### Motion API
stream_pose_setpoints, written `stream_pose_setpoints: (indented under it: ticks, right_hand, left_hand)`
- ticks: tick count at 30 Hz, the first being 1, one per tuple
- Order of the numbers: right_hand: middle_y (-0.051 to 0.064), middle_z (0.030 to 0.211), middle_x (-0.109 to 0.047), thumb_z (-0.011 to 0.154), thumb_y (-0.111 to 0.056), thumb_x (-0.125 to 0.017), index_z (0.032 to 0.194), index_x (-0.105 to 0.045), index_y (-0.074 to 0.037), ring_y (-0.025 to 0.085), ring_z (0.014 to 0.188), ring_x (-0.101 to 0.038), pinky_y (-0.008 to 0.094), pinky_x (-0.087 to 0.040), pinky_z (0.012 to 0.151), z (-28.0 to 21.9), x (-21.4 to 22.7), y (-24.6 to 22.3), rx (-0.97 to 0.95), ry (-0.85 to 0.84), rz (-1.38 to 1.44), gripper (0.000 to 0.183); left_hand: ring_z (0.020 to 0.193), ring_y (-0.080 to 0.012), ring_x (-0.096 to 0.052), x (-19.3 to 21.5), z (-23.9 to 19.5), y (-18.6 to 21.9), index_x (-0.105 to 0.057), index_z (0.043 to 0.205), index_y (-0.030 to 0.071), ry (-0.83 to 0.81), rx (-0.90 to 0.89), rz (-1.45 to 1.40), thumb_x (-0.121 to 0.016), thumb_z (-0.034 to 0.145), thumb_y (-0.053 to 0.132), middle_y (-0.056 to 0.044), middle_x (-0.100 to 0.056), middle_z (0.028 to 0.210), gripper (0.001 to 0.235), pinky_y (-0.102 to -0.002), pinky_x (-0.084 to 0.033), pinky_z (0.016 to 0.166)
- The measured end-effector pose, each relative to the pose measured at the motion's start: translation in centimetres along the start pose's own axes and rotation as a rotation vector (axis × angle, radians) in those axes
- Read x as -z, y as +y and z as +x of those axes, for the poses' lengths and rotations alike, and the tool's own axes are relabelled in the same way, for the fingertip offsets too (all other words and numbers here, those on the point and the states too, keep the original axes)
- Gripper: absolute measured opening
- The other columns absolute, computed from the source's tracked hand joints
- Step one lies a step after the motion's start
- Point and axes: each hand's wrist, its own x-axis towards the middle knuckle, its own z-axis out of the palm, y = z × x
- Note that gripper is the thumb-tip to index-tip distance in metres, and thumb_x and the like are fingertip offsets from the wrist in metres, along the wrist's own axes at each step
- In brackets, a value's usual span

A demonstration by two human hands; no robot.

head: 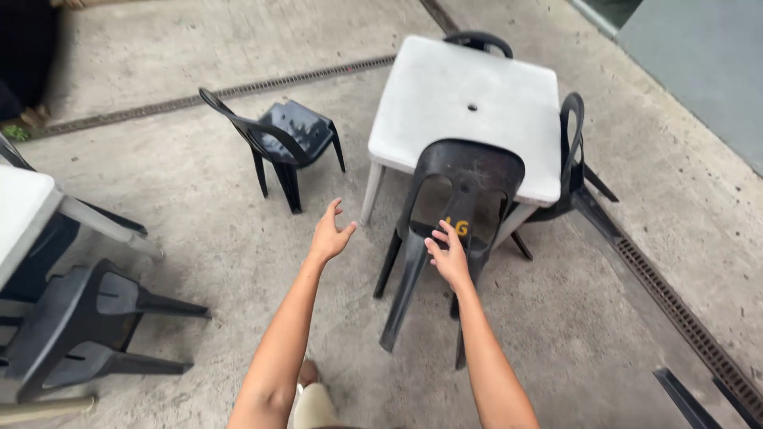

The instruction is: Cleaning tables and arranging chairs in an outdoor seating area.

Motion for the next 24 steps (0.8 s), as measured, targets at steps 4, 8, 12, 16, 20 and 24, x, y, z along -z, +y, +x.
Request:
stream_pose_setpoints:
  ticks: [4, 8, 12, 16, 20, 24]
  right_hand:
    - [0.01, 0.142, -0.06, 0.091, -0.024, -0.073, 0.154, -0.04, -0.018, 0.012, 0.086, -0.068, 0.029, -0.054, 0.067, 5.8, -7.4, -4.0, 0.098, -0.042, 0.02, 0.072]
    - [0.012, 0.141, -0.062, 0.092, -0.024, -0.073, 0.155, -0.04, -0.015, 0.013, 0.078, -0.065, 0.029, -0.054, 0.065, 10.2, -16.3, -6.5, 0.205, -0.069, -0.051, 0.072]
    - [0.013, 0.14, -0.062, 0.094, -0.026, -0.072, 0.155, -0.04, -0.015, 0.011, 0.083, -0.07, 0.027, -0.056, 0.067, 13.4, -23.3, -12.2, 0.269, -0.061, -0.015, 0.07]
    - [0.012, 0.142, -0.061, 0.092, -0.028, -0.074, 0.156, -0.04, -0.015, 0.014, 0.08, -0.067, 0.03, -0.054, 0.066, 15.5, -28.3, -16.5, 0.235, -0.022, -0.067, 0.074]
    - [0.01, 0.144, -0.058, 0.094, -0.032, -0.072, 0.156, -0.038, -0.016, 0.014, 0.086, -0.071, 0.031, -0.057, 0.071, 20.4, -32.0, -21.1, 0.232, 0.012, -0.156, 0.073]
    - [0.01, 0.143, -0.06, 0.092, -0.031, -0.073, 0.156, -0.038, -0.016, 0.014, 0.085, -0.07, 0.032, -0.057, 0.07, 27.0, -35.7, -20.0, 0.233, -0.005, -0.17, 0.075]
  left_hand:
    - [0.094, -0.0254, -0.076, 9.1, 5.0, -0.1, -0.034, 0.156, 0.016, 0.09, -0.115, -0.034, -0.075, 0.088, 0.028, -0.015, -0.057, 0.146, 0.08, -0.04, -0.057, 0.09]
    - [0.092, -0.0242, -0.078, 18.1, 7.7, -3.2, -0.038, 0.154, 0.015, 0.153, -0.146, -0.081, -0.074, 0.088, 0.026, -0.016, -0.059, 0.146, 0.076, -0.038, -0.058, 0.086]
    - [0.094, -0.0237, -0.078, 25.1, 14.8, -5.2, -0.038, 0.155, 0.015, 0.159, -0.187, -0.066, -0.075, 0.088, 0.025, -0.017, -0.06, 0.144, 0.076, -0.037, -0.059, 0.086]
    - [0.093, -0.0233, -0.078, 30.2, 19.3, -4.3, -0.037, 0.155, 0.015, 0.158, -0.2, -0.066, -0.075, 0.089, 0.025, -0.016, -0.06, 0.143, 0.077, -0.037, -0.058, 0.086]
    - [0.091, -0.0237, -0.078, 33.4, 26.4, -5.7, -0.037, 0.155, 0.015, 0.154, -0.23, -0.076, -0.075, 0.089, 0.026, -0.015, -0.06, 0.144, 0.077, -0.038, -0.058, 0.086]
    - [0.093, -0.0233, -0.077, 35.3, 33.4, -8.5, -0.038, 0.155, 0.016, 0.173, -0.203, -0.087, -0.075, 0.089, 0.026, -0.014, -0.061, 0.144, 0.077, -0.038, -0.058, 0.087]
